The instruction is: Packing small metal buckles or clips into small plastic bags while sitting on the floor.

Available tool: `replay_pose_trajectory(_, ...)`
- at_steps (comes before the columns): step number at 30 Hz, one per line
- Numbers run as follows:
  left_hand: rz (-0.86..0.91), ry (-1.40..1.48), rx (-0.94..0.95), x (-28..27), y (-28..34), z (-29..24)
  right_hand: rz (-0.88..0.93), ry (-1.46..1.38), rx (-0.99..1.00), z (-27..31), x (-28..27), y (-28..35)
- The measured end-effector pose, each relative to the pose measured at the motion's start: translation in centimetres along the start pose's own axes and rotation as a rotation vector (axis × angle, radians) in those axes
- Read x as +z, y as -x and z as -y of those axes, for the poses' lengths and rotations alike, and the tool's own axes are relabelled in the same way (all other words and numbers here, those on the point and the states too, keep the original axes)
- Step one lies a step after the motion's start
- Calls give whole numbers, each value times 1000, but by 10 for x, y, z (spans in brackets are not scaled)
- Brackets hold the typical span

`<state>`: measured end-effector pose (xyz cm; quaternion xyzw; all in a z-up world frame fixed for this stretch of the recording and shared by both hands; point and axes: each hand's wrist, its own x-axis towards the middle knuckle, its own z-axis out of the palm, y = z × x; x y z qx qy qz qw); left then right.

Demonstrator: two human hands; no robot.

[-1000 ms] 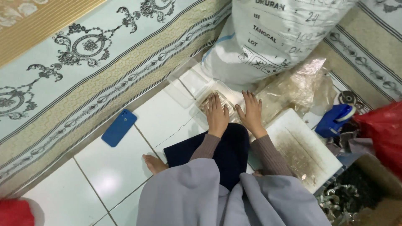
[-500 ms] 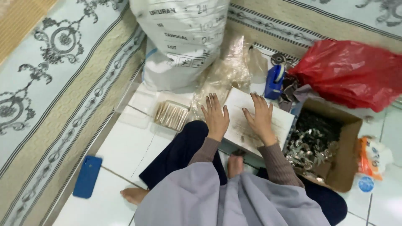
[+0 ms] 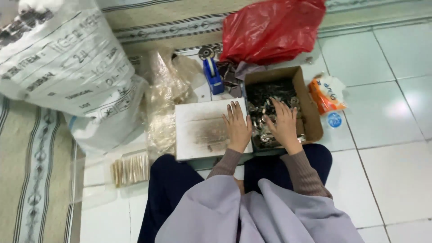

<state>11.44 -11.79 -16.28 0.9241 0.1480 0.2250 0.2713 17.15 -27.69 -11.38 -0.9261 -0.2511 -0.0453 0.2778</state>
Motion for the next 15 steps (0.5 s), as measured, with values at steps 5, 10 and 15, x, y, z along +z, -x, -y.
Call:
replay_pose_trajectory(5,140,21,125,60,12,-38,-81,-47,158,-65,-13,28)
replay_pose_trajectory(10,307,29,172,116,24,-47,-86,-37,291,-117,-7,51)
replay_pose_trajectory(15,472,104,142,173,27,-29,-44,-380,475,-170,39,53)
